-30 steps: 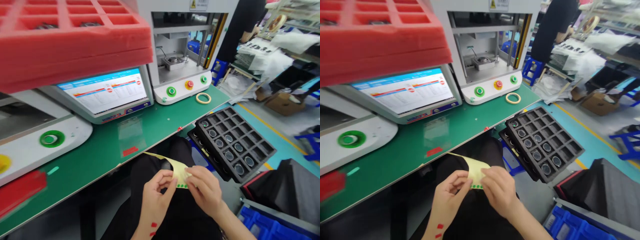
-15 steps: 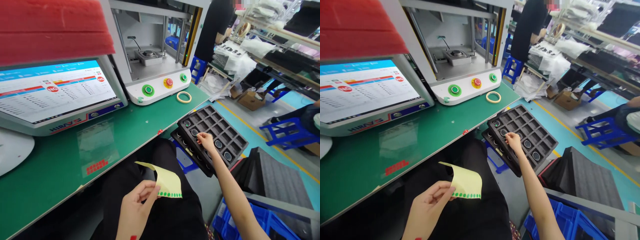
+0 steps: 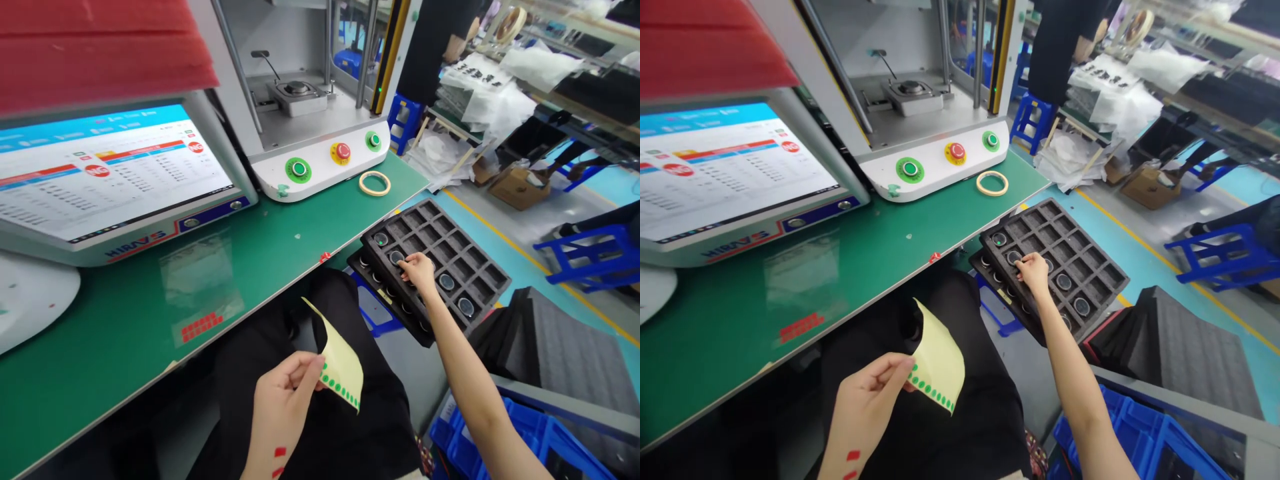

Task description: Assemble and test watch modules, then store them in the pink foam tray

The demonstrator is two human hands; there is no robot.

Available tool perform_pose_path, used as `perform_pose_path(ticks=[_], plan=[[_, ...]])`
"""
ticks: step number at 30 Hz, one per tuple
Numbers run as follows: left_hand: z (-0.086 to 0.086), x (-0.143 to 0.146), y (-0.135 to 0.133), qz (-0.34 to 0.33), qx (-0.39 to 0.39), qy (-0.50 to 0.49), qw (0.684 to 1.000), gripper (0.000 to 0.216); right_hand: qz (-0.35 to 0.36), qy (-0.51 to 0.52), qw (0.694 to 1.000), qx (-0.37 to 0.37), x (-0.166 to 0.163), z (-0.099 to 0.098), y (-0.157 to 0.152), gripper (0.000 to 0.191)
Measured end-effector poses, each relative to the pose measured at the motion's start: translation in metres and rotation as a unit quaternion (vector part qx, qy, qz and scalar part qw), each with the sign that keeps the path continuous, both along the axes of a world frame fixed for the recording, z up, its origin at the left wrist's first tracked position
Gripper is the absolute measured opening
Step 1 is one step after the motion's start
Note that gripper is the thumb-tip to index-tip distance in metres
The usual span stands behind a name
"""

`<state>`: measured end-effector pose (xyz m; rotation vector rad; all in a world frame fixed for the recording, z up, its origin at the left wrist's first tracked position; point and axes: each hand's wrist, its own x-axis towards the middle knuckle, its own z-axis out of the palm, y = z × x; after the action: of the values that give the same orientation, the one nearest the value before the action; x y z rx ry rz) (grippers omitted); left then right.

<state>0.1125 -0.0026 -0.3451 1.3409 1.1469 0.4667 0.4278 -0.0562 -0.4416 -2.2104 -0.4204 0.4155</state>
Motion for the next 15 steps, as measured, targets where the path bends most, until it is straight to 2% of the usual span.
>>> perform_pose_path(ticks=[3,5,7,8,9,11,15], plan=[[0.003,-0.003,-0.003,0.027,0.005,-0.008,1.000,0.027,0.059,-0.055,0.994,0.077,-0.053,0.033,-0.002,0.008],[0.004,-0.006,-0.003,0.050,0.013,-0.009,0.999,0.026,0.141,-0.072,0.979,0.132,-0.104,0.059,-0.007,0.009],[0.005,-0.010,-0.003,0.065,0.033,-0.012,0.997,0.026,0.254,-0.079,0.946,0.186,-0.152,0.084,-0.015,0.005],[0.005,-0.013,-0.003,0.061,0.048,-0.017,0.997,0.025,0.325,-0.100,0.914,0.219,-0.173,0.094,-0.018,0.004],[0.005,-0.015,-0.003,0.056,0.065,-0.026,0.996,0.024,0.360,-0.122,0.893,0.239,-0.189,0.101,-0.021,0.008],[0.006,-0.019,-0.003,0.046,0.103,-0.051,0.992,0.021,0.383,-0.172,0.869,0.262,-0.210,0.108,-0.024,0.015],[0.009,-0.027,-0.006,0.022,0.162,-0.078,0.983,0.020,0.349,-0.220,0.869,0.272,-0.221,0.109,-0.024,0.014]])
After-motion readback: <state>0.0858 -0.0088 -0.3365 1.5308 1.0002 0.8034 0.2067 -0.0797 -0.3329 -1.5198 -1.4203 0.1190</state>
